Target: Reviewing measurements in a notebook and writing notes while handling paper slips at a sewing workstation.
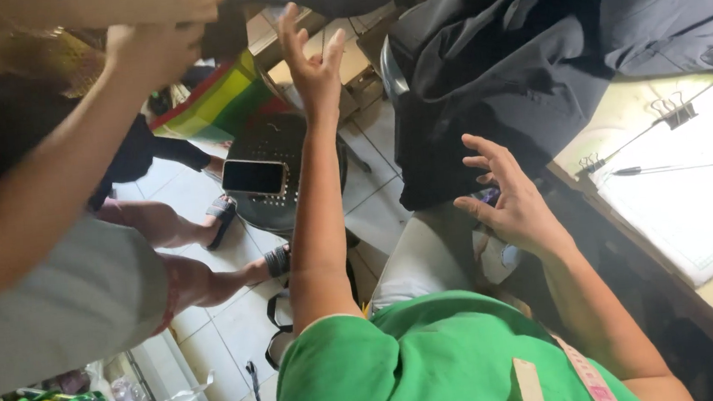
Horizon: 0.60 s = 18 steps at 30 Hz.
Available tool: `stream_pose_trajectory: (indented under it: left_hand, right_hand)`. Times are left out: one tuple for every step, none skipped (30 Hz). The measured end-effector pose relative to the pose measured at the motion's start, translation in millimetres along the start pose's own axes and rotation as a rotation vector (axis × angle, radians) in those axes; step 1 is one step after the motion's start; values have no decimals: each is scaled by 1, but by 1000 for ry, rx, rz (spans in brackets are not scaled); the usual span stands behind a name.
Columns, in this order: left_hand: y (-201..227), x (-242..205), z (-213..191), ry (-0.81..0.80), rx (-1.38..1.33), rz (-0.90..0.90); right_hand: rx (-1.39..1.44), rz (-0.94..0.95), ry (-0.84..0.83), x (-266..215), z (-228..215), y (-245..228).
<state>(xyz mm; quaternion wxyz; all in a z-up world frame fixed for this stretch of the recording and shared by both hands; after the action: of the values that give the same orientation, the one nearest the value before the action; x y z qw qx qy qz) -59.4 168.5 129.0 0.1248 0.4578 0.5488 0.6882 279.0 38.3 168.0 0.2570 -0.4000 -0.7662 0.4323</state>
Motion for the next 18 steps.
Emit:
stream_pose_trajectory:
  left_hand:
    - [2,1,-2,1,0,-6]
    - [-8,-3,-13,87,-87,-127]
    - [-18,-8,-23,173,-173,-247]
    - [-16,-8,-28,175,-172,-249]
    - [-16,-9,-36,211,-173,-275]
    - [-16,-9,-43,245,-174,-299]
    - [-16,-8,-46,245,-174,-299]
    - [-16,-9,-52,269,-200,-281]
    - [-16,-10,-58,292,-227,-263]
    - [-15,-10,-59,293,-223,-264]
    - [-15,-10,-60,301,-214,-267]
    - [-14,-8,-61,309,-208,-267]
    - [-14,-9,-62,307,-207,-264]
    - [-15,-10,-61,289,-229,-253]
    - [-15,-11,-59,270,-250,-242]
    - [-19,-12,-58,266,-251,-243]
    - [-25,-13,-58,273,-257,-262]
    - [-31,-15,-57,279,-263,-281]
  right_hand:
    - [-1,5,-4,1,-1,2]
    - [-14,-32,1,0,-1,1]
    - [-26,-69,5,-1,-1,0]
    - [-27,-68,2,-2,-1,-4]
    - [-16,19,-11,-3,0,-1]
    - [-5,105,-21,-3,0,1]
    - [-5,104,-22,-2,1,1]
    - [7,89,-29,-2,3,0]
    - [18,74,-36,-1,5,-2]
    - [22,75,-39,-2,7,-2]
    - [20,102,-39,-2,8,-1]
    - [17,128,-36,-2,8,0]
    - [19,126,-35,-2,9,1]
    - [17,113,-33,-3,9,1]
    - [14,100,-32,-3,9,2]
    - [14,103,-29,-3,8,1]
    - [21,92,-32,-4,8,0]
    - [27,82,-36,-4,7,-1]
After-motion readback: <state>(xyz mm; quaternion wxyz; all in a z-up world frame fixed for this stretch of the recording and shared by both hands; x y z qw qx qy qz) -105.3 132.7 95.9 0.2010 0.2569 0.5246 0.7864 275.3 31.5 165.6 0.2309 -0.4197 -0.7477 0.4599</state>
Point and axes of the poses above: each hand's wrist, its own x-axis towards the middle knuckle, its own z-axis out of the palm, y = z × x, the point moved 9 cm from there along x, towards the middle knuckle, and after that the axes turned 1 degree about -y, right-handed, at the moved point
